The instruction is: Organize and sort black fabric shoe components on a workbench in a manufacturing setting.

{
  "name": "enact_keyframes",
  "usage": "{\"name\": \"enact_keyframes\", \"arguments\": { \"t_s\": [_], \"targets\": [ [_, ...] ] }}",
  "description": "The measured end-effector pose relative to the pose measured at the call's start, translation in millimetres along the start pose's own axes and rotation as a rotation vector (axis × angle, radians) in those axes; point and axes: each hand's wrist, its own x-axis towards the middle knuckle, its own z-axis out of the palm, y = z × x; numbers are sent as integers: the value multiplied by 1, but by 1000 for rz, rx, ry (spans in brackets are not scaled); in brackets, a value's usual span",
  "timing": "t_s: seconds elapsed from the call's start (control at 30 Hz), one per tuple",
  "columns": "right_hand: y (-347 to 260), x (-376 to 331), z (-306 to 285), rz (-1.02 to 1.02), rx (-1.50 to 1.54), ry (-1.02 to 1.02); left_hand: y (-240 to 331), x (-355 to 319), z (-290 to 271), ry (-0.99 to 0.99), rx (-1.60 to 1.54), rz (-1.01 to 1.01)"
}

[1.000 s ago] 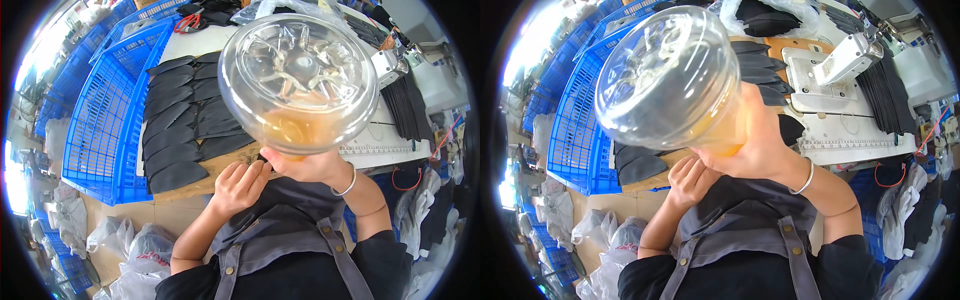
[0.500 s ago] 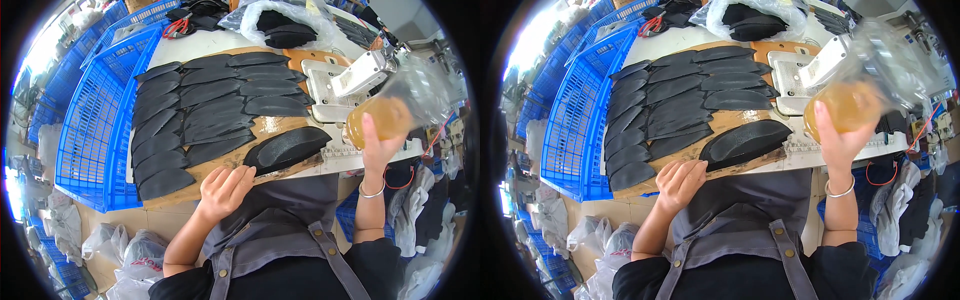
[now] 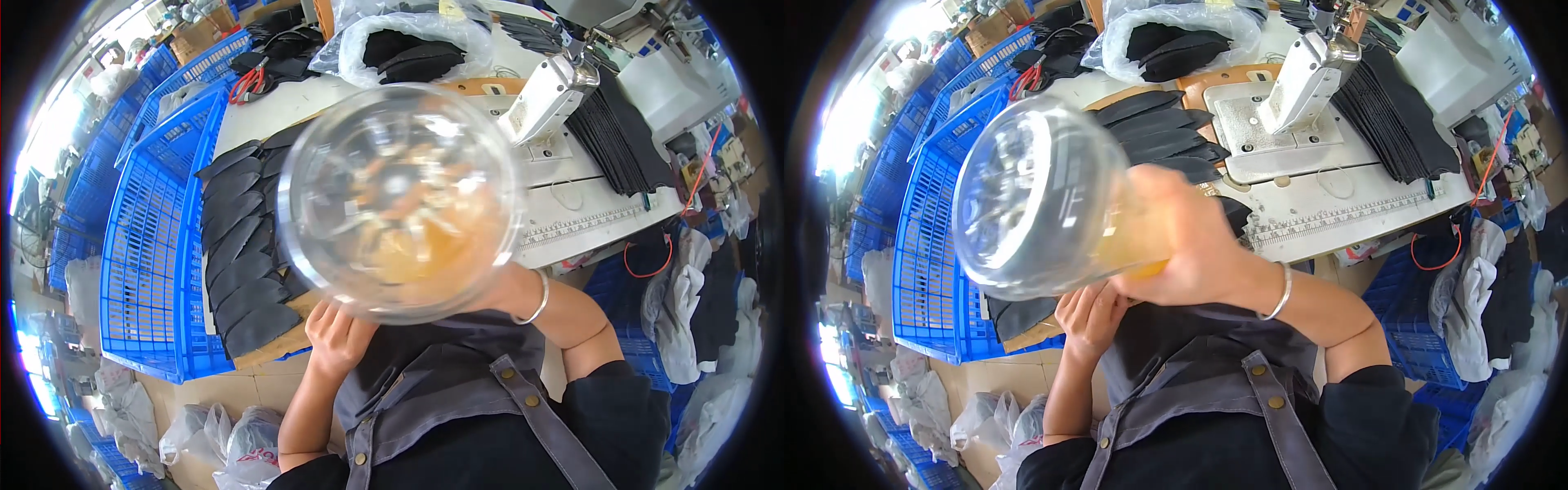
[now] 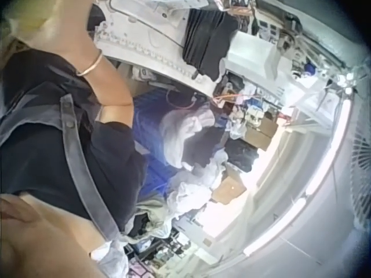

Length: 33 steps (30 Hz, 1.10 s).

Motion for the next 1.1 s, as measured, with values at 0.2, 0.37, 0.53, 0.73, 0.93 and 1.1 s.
{"name": "enact_keyframes", "arguments": {
  "t_s": [0.2, 0.37, 0.53, 0.73, 0.93, 1.1],
  "targets": [
    [2, -4, -93, -220, -440, 385, 1, 13, -9, -91, -47, -75],
    [27, -24, -137, -90, -54, 908, 1, 55, -31, -259, -175, -232],
    [48, -45, -140, 145, 805, 709, 15, 100, -9, -287, -210, -193],
    [52, -51, -129, 238, 898, 706, 29, 136, 40, -603, -240, -158],
    [52, -52, -131, 295, 911, 725, 32, 143, 56, -735, -207, -70],
    [50, -52, -132, 289, 922, 694, 34, 134, 57, -584, -199, -68]
  ]
}}
